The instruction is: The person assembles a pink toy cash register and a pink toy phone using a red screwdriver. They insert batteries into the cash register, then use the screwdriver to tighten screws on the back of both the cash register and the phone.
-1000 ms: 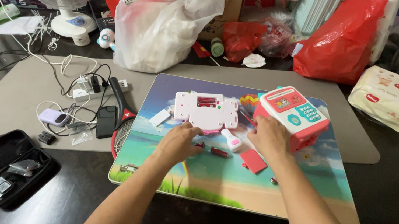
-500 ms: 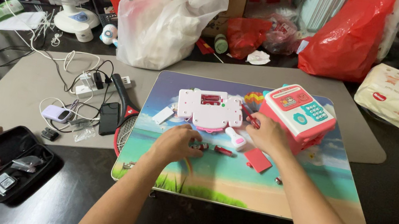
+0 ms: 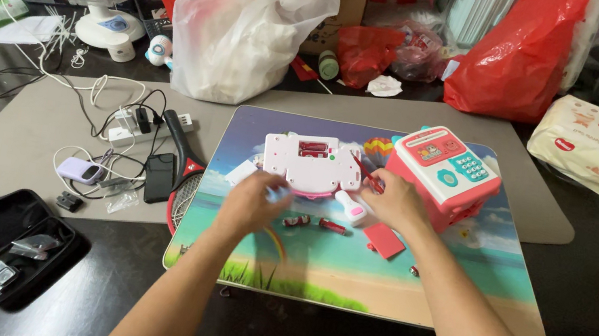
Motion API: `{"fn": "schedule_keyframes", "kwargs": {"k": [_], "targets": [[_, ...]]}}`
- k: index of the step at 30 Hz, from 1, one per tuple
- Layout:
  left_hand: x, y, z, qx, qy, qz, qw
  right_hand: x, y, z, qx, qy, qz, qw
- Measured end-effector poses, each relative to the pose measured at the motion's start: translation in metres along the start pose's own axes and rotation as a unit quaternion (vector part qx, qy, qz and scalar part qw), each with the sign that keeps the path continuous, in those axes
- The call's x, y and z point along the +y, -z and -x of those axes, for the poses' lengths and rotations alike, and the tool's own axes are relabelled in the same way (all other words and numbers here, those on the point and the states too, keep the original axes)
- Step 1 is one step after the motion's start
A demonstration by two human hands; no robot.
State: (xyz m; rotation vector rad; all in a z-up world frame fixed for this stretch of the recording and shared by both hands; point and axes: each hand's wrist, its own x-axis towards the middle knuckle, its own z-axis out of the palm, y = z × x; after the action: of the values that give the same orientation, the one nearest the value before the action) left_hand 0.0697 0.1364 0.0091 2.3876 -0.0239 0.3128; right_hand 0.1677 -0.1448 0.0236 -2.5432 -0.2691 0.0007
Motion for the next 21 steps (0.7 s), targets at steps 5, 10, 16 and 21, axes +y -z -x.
{"fn": "schedule_keyframes", "kwargs": {"k": [5,10,16,21], "targets": [[-0.044,0.001,-0.003,0.288,-0.044,-0.173,0.941,-0.006,-0.014,-0.001,0.082,0.001,-0.060,0.995],[-0.058,-0.008,-0.008,0.240,0.009,-0.192,0.952,-0.018,-0.020,-0.004,0.104,0.006,-0.077,0.992],[-0.051,0.007,-0.014,0.274,-0.013,-0.152,0.949,-0.035,-0.016,-0.006,0.095,-0.003,-0.117,0.989],[-0.006,0.010,-0.035,0.269,-0.162,-0.095,0.945,-0.071,-0.021,-0.007,0.037,-0.008,-0.305,0.951]]}}
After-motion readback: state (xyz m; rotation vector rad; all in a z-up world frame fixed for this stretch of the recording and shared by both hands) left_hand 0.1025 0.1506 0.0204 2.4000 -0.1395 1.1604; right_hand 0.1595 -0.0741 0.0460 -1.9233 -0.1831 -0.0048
